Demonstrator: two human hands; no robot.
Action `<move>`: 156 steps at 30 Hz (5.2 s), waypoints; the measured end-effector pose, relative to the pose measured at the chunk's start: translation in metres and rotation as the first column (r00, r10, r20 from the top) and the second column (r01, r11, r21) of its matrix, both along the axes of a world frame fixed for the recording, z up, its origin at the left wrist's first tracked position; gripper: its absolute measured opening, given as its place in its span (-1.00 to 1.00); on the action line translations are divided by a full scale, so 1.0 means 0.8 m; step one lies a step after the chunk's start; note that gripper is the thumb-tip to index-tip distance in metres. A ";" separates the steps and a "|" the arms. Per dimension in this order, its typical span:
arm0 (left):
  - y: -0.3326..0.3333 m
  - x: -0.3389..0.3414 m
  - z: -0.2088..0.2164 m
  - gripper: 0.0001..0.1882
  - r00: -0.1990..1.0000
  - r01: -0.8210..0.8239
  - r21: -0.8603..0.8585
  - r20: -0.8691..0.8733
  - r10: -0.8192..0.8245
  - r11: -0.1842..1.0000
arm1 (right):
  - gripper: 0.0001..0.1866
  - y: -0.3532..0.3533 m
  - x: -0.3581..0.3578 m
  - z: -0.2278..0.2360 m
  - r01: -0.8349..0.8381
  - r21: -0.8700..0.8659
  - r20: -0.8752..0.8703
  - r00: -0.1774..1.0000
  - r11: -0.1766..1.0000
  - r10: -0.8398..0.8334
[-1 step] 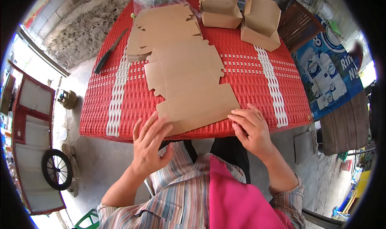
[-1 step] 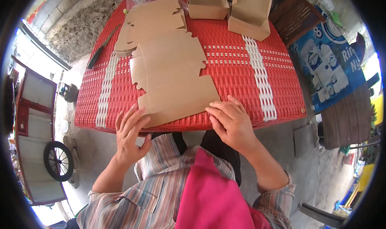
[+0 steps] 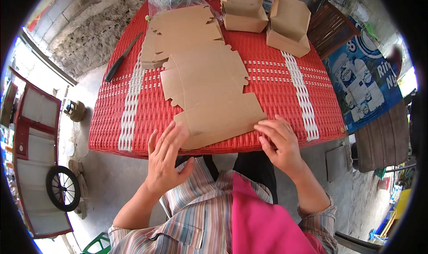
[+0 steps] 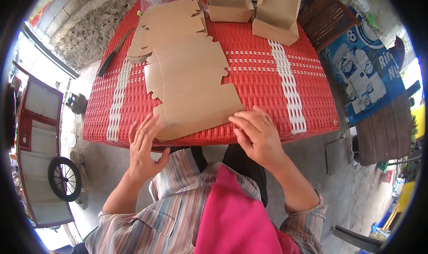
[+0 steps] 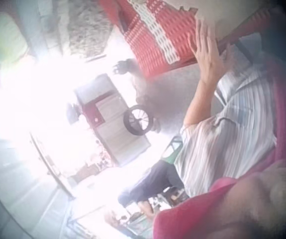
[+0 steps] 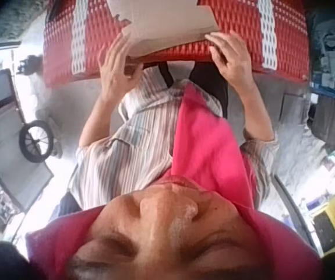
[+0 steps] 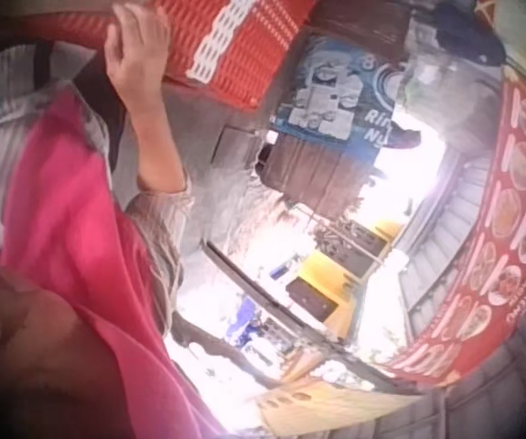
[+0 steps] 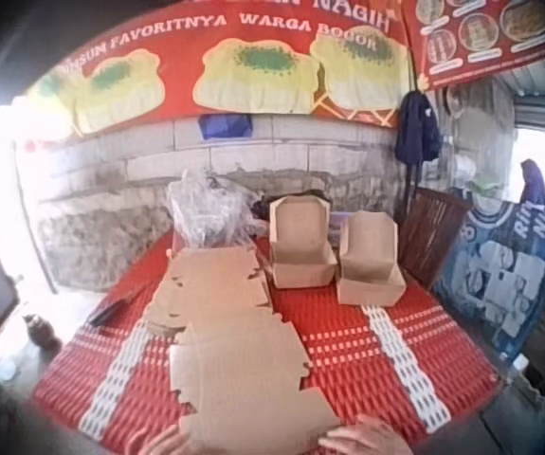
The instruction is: The person assembles flat cardboard takeout containers by hand. They fold the pre-cut cardboard pieces along the scored lines, tuck the flaps into slots, and secure the tabs to form the box shape. The person repeats this process for multiple units, stacking the finished boxes on the table.
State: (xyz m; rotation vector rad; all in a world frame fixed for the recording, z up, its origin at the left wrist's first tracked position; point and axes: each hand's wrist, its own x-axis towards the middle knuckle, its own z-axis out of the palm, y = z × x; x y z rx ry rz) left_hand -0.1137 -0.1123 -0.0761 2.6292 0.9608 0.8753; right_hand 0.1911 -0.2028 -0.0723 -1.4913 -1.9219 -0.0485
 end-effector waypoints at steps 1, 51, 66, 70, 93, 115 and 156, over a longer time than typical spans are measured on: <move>-0.001 0.006 0.004 -0.33 0.998 -0.024 -0.050 0.051 0.026 0.998 | -0.69 -0.002 0.002 0.002 0.011 0.012 -0.045 0.999 1.000 -0.011; 0.038 0.029 0.021 -0.35 0.902 -0.022 -0.638 0.319 0.290 0.770 | -0.39 0.059 -0.015 0.024 -0.180 -0.383 -0.707 0.689 0.906 -0.162; 0.038 0.058 0.008 0.03 0.924 -0.326 -0.188 0.144 0.354 0.927 | -0.25 0.056 -0.042 0.025 0.247 -0.012 0.163 0.956 0.969 -0.242; 0.030 0.062 0.013 -0.30 0.915 -0.403 0.081 0.052 0.400 0.912 | -0.56 0.041 -0.078 0.011 -0.019 -0.120 0.207 0.977 0.993 0.043; 0.000 0.010 -0.002 -0.54 0.972 -0.091 0.118 -0.207 0.114 0.989 | -0.76 0.028 -0.065 0.009 0.032 -0.055 0.213 0.977 0.998 -0.019; 0.032 -0.010 0.017 -0.71 0.811 0.548 -0.272 0.403 -0.423 0.791 | -0.27 -0.028 0.030 0.025 0.083 -0.149 0.004 0.997 0.985 -0.083; 0.022 0.072 0.000 -0.70 0.998 -0.040 0.098 0.059 0.034 0.994 | -0.52 0.032 -0.049 0.009 0.165 -0.004 0.105 0.981 0.986 -0.163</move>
